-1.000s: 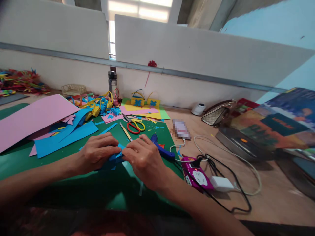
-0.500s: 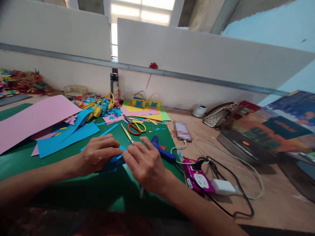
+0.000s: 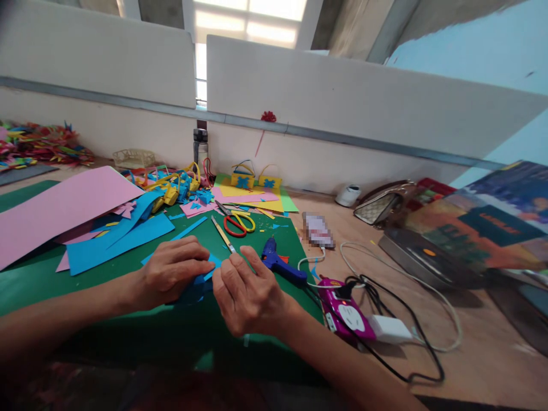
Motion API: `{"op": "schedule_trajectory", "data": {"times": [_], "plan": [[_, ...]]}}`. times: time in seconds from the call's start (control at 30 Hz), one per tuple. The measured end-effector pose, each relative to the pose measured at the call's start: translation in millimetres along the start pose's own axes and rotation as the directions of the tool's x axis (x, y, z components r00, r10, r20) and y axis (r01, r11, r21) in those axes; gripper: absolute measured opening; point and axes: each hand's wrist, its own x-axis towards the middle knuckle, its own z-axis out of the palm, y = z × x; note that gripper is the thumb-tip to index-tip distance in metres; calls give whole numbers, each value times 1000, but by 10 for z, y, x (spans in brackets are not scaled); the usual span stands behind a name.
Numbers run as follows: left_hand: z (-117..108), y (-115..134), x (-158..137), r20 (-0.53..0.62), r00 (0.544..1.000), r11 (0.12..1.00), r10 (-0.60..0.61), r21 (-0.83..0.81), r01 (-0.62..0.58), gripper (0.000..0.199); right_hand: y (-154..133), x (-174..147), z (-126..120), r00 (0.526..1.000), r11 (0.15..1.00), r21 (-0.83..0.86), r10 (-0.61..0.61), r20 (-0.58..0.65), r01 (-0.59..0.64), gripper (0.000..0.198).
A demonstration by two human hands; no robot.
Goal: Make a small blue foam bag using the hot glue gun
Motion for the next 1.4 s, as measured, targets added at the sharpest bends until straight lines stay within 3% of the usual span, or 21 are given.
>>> {"op": "schedule_trajectory", "data": {"times": [0.27,0.6,0.9,1.4], "plan": [[25,-5,-37,-23,999,997,31,73,-29,20,-42,-11,16,999,996,-88,32,-8,-33,25],[35,33,-45,-25,997,990,71,124,-67,17,-68,-44,69,998,997,-73,27,-49,-30,25],[68,-3,-59,-47,996,990,73,127,-67,13,-65,-92,66,996,993,-76,94,1,-93,27],[106,1,-66,-13,994,987,112,121,-109,19,-109,-105,117,995,991,-109,85,53,-79,28]]}}
